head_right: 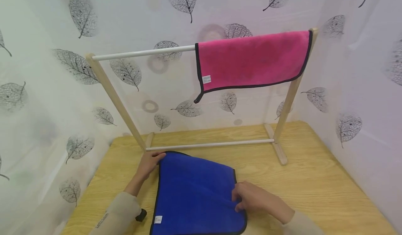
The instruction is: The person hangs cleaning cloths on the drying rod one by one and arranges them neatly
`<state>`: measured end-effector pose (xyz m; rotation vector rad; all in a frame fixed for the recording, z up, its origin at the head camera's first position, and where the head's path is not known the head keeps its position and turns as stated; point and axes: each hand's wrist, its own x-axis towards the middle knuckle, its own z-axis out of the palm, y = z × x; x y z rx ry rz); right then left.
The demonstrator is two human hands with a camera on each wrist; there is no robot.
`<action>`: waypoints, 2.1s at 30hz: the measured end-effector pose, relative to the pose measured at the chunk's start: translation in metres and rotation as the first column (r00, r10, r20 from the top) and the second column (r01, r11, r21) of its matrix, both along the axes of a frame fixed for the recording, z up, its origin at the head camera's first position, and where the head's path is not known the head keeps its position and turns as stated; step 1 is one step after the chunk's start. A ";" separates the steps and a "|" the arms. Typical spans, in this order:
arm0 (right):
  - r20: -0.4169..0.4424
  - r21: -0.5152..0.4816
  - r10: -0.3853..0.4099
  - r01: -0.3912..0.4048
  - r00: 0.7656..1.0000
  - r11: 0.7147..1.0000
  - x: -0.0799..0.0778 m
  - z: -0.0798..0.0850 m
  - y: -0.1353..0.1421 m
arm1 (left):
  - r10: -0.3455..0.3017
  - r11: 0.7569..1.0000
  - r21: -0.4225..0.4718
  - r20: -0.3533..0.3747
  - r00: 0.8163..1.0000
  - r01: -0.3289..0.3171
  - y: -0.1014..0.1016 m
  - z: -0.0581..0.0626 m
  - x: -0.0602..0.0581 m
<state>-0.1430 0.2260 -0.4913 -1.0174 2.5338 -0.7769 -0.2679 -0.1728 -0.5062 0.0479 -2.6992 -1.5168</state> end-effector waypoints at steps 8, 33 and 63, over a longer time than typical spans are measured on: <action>0.194 -0.191 0.045 -0.008 0.980 0.982 -0.008 0.003 0.009 | -0.034 0.999 -0.001 0.039 0.999 0.034 -0.002 0.004 0.006; 0.115 -0.268 -0.585 0.592 0.803 0.760 -0.046 -0.014 -0.004 | -0.089 0.993 0.077 0.033 0.995 0.086 0.001 0.005 0.010; -0.072 -0.025 -0.555 0.555 0.828 0.831 -0.105 -0.018 -0.016 | -0.061 0.997 0.049 0.025 0.998 0.060 0.002 0.003 0.008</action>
